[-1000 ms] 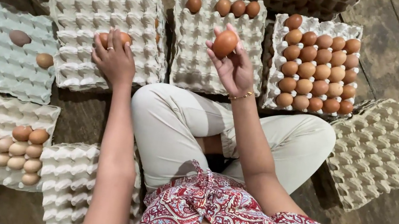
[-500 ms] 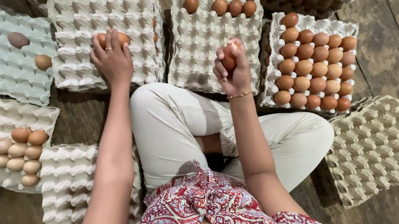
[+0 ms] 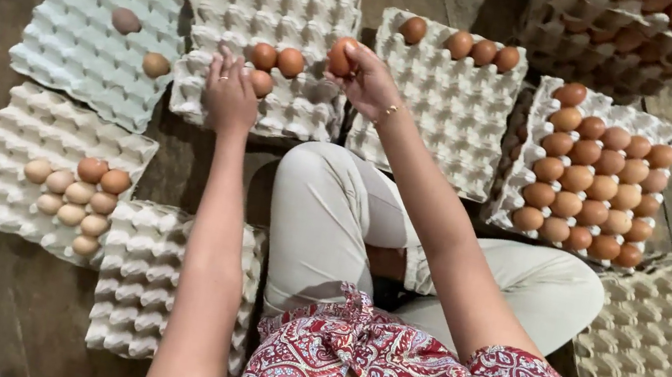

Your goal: The person sits cross-legged on a wooden floor and sorts brown eggs by hand into empty egg cartons. They pick up eggs from partially filled trays and place them into empty slots in other trays, occasionally moving the cartons to organize the workspace.

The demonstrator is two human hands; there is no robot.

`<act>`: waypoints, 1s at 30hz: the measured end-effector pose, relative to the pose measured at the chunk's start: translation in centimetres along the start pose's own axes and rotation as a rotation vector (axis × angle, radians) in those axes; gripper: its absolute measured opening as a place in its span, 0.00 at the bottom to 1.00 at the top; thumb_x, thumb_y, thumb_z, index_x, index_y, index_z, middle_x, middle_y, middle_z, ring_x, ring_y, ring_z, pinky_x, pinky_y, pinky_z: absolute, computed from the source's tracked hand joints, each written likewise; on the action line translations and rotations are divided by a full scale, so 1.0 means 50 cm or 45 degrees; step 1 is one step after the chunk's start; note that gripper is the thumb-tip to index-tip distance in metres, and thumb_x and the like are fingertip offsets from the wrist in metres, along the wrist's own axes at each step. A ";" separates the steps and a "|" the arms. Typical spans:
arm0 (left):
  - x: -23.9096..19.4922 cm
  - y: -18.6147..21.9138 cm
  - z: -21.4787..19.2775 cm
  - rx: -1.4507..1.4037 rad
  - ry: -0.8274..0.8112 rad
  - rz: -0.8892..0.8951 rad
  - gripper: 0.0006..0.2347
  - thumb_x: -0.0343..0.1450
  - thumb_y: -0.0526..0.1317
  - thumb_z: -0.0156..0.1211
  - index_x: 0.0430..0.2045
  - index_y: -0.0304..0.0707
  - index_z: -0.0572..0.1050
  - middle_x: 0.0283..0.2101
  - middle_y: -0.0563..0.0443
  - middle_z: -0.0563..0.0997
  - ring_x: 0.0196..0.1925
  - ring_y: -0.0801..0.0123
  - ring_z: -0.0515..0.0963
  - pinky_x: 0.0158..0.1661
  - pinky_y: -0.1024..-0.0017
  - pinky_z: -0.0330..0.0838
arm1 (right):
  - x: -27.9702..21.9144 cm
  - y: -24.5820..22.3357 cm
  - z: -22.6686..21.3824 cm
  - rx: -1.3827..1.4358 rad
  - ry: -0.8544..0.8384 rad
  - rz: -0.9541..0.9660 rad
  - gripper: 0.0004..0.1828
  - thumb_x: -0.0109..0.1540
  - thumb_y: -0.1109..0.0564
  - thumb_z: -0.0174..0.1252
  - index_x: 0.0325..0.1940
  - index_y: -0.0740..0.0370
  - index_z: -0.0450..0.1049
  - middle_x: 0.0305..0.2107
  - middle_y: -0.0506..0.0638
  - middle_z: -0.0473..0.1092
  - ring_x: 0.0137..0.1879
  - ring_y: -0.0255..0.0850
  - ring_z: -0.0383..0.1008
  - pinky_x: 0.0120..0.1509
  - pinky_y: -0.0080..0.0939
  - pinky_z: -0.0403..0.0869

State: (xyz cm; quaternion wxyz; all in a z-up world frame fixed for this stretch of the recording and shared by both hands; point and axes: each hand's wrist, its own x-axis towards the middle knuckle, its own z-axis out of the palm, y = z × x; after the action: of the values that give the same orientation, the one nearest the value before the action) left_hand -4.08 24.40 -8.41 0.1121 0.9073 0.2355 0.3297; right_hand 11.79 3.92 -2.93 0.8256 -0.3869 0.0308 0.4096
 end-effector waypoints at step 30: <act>-0.004 0.039 -0.028 -0.079 -0.125 -0.179 0.19 0.78 0.45 0.34 0.52 0.40 0.76 0.63 0.44 0.70 0.67 0.51 0.65 0.62 0.56 0.60 | 0.199 -0.123 -0.212 -2.547 1.129 -0.284 0.35 0.60 0.36 0.61 0.61 0.57 0.59 0.53 0.64 0.59 0.46 0.59 0.72 0.36 0.56 0.74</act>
State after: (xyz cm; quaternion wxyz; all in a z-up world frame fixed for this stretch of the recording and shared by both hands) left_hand -4.44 22.66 -6.78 0.1745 0.8997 0.2824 0.2834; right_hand 25.52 1.14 -10.24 0.0870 -0.9946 -0.0565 -0.0029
